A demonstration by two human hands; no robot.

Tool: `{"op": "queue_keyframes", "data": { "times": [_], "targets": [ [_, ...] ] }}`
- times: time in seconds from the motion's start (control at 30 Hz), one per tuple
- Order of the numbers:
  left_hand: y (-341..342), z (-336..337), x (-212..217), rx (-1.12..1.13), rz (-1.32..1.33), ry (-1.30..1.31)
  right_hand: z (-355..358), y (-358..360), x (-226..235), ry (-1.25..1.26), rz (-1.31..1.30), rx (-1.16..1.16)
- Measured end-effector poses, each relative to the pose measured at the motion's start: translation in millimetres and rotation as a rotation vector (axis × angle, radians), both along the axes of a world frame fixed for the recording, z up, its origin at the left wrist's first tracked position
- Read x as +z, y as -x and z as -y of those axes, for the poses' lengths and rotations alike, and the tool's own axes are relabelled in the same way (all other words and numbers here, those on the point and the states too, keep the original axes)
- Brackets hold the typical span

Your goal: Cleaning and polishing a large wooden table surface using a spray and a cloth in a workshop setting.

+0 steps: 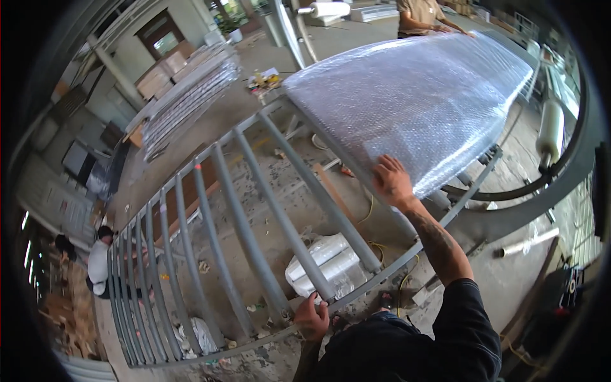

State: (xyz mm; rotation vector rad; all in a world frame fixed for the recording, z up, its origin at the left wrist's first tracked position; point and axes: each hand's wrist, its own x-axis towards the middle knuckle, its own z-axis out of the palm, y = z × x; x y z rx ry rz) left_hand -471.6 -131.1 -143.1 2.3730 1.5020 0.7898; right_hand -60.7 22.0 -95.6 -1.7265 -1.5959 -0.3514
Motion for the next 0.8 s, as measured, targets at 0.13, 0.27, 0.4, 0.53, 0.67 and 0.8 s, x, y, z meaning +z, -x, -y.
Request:
{"op": "queue_keyframes", "data": {
  "times": [0.13, 0.27, 0.4, 0.53, 0.67, 0.8],
  "targets": [
    [-3, -4, -5, -0.011, -0.027, -0.04, -6, -3, -14, 0.049, 0.022, -0.026],
    [-14, -9, 9, -0.019, 0.02, -0.021, -4, -19, -7, 0.036, 0.064, -0.003],
    [-12, -10, 11, -0.008, 0.023, -0.029, -10, -13, -8, 0.001, 0.045, -0.015],
    [-4, -7, -2, 0.028, 0.027, -0.018, -13, -4, -7, -0.007, 0.076, -0.038],
    [-8, -8, -3, -0.034, 0.02, -0.046, -1, -12, 1, 0.02, 0.042, -0.015],
    [-8, -7, 0, -0.042, 0.009, -0.038, -1, -13, 1, 0.022, 0.046, 0.01]
  ]
}}
